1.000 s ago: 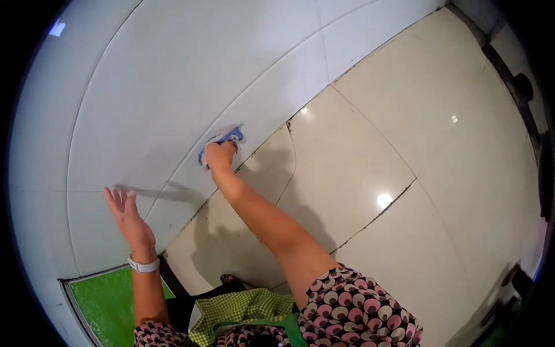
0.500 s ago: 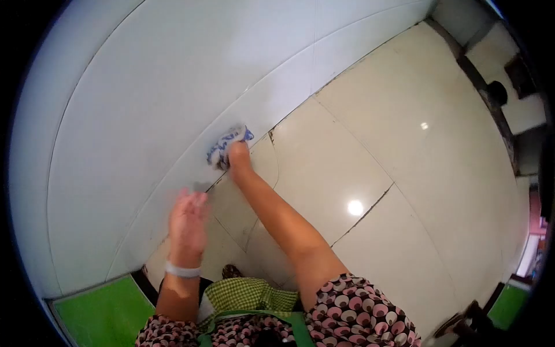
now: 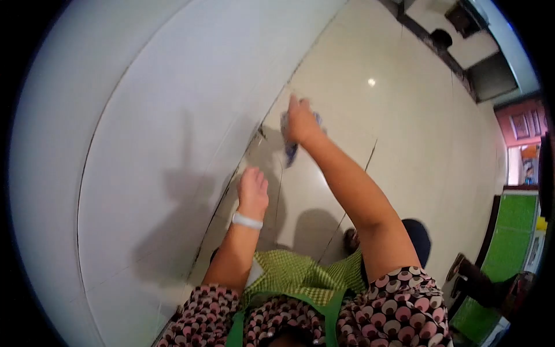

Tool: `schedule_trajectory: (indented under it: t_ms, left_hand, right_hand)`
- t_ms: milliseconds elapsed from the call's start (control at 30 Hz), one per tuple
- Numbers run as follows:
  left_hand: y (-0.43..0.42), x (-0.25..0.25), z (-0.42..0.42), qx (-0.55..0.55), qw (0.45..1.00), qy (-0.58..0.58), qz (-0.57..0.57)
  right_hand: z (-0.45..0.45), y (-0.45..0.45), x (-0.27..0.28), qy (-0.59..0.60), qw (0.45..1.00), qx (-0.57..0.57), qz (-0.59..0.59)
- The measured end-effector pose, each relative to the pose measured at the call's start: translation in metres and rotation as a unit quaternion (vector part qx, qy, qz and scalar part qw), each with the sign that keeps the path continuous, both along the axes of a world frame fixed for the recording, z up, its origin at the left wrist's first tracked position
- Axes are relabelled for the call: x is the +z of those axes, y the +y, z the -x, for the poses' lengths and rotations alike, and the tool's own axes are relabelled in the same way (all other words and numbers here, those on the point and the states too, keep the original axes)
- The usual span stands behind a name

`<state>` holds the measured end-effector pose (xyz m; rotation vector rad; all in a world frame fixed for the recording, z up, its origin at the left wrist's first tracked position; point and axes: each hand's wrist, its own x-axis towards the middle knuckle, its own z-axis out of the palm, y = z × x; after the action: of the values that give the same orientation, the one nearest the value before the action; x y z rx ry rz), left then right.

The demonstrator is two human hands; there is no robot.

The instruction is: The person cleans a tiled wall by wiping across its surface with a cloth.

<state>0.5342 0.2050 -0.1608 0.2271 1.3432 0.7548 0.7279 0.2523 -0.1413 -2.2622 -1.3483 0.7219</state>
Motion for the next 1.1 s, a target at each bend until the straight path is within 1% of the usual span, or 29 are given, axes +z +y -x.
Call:
schedule_trajectory:
  t_ms: [33, 67, 100, 133, 167, 200, 233, 267, 300, 333, 367, 400, 467, 500, 533, 567, 600, 633, 667, 700, 767, 833, 900, 933, 967, 1000, 1033, 1067, 1100]
  left_hand:
    - [0.008, -0.003, -0.008, -0.002, 1.0, 0.002, 0.002]
    - [0.015, -0.004, -0.016, 0.001, 1.0, -0.008, 0.019]
    - [0.015, 0.001, -0.02, 0.005, 0.999, -0.023, 0.033]
    - [0.011, 0.005, -0.022, 0.005, 0.999, -0.025, 0.032]
    - [0.006, 0.009, -0.023, -0.009, 0.998, -0.058, 0.039]
    - [0.001, 0.014, -0.023, -0.022, 0.995, -0.09, 0.046]
    - [-0.004, 0.015, -0.022, -0.045, 0.994, -0.09, 0.036]
    - [-0.009, 0.018, -0.016, -0.051, 0.994, -0.093, 0.037]
    - [-0.012, 0.024, -0.003, -0.091, 0.989, -0.119, 0.006]
    - [-0.016, 0.03, 0.008, -0.13, 0.98, -0.146, -0.024]
    - [-0.018, 0.04, 0.013, -0.111, 0.983, -0.143, 0.01]
    - [-0.023, 0.045, 0.022, -0.117, 0.982, -0.146, 0.012]
    - [-0.032, 0.052, 0.037, -0.12, 0.987, -0.109, -0.011]
    - [-0.033, 0.057, 0.038, -0.126, 0.986, -0.112, -0.01]
    - [-0.034, 0.063, 0.038, -0.108, 0.987, -0.116, -0.028]
    - [-0.037, 0.07, 0.036, -0.089, 0.988, -0.12, -0.046]
    - [-0.042, 0.077, 0.034, -0.094, 0.987, -0.124, -0.044]
    - [-0.047, 0.084, 0.031, -0.077, 0.987, -0.133, -0.036]
    - [-0.05, 0.09, 0.029, -0.06, 0.988, -0.143, -0.028]
    - [-0.051, 0.093, 0.026, -0.065, 0.987, -0.146, -0.026]
    - [-0.049, 0.097, 0.021, -0.062, 0.992, -0.11, -0.003]
    - [-0.042, 0.092, 0.017, -0.067, 0.992, -0.107, -0.014]
    - [-0.038, 0.084, 0.012, -0.071, 0.992, -0.103, -0.026]
    - [-0.036, 0.078, 0.011, -0.079, 0.992, -0.1, -0.025]
    - [-0.032, 0.075, 0.011, -0.086, 0.991, -0.097, -0.024]
    - [-0.027, 0.073, 0.011, -0.092, 0.99, -0.1, -0.023]
    - [-0.029, 0.074, 0.018, -0.085, 0.991, -0.103, 0.005]
    - [-0.03, 0.076, 0.025, -0.079, 0.991, -0.106, 0.034]
    - [-0.03, 0.076, 0.033, -0.067, 0.992, -0.104, 0.033]
  right_hand:
    - [-0.006, 0.011, 0.002, 0.005, 0.996, -0.081, -0.032]
    - [-0.014, 0.009, -0.007, 0.007, 0.996, -0.083, -0.03]
    - [-0.028, 0.0, -0.01, 0.16, 0.984, -0.074, 0.003]
    - [-0.036, -0.008, -0.012, 0.31, 0.948, -0.062, 0.035]
    - [-0.029, -0.025, -0.012, 0.447, 0.882, -0.148, 0.023]
    - [-0.023, -0.038, -0.016, 0.445, 0.883, -0.147, 0.021]
    - [-0.019, -0.05, -0.027, 0.561, 0.802, -0.197, -0.057]
    - [-0.013, -0.063, -0.024, 0.66, 0.699, -0.239, -0.135]
    - [-0.006, -0.073, -0.021, 0.66, 0.675, -0.269, -0.194]
    - [0.004, -0.081, -0.014, 0.656, 0.675, -0.273, -0.198]
    - [0.015, -0.087, -0.009, 0.641, 0.667, -0.271, -0.266]
    - [0.027, -0.093, -0.003, 0.622, 0.657, -0.267, -0.332]
    - [0.059, -0.103, 0.006, 0.476, 0.753, -0.281, -0.358]
    - [0.069, -0.104, 0.01, 0.363, 0.819, -0.227, -0.383]
    - [0.076, -0.104, 0.014, 0.242, 0.869, -0.168, -0.398]
    - [0.082, -0.105, 0.024, 0.209, 0.873, -0.095, -0.431]
    - [0.084, -0.104, 0.032, 0.175, 0.871, -0.021, -0.459]
    - [0.082, -0.101, 0.027, 0.17, 0.872, -0.025, -0.459]
    - [0.079, -0.098, 0.02, 0.081, 0.874, 0.026, -0.479]
    - [0.073, -0.098, 0.012, -0.008, 0.866, 0.078, -0.493]
    - [0.054, -0.1, 0.013, -0.003, 0.876, 0.073, -0.476]
    - [0.028, -0.1, 0.022, 0.002, 0.886, 0.068, -0.459]
    - [-0.014, -0.096, 0.057, -0.129, 0.837, -0.015, -0.532]
    - [-0.041, -0.094, 0.073, -0.12, 0.819, -0.071, -0.556]
    - [-0.079, -0.09, 0.075, -0.219, 0.762, -0.117, -0.597]
    - [-0.107, -0.091, 0.109, -0.264, 0.76, -0.156, -0.573]
    - [-0.138, -0.084, 0.113, -0.248, 0.733, -0.183, -0.606]
    - [-0.17, -0.079, 0.111, -0.257, 0.723, -0.205, -0.608]
    - [-0.196, -0.076, 0.109, -0.237, 0.734, -0.247, -0.587]
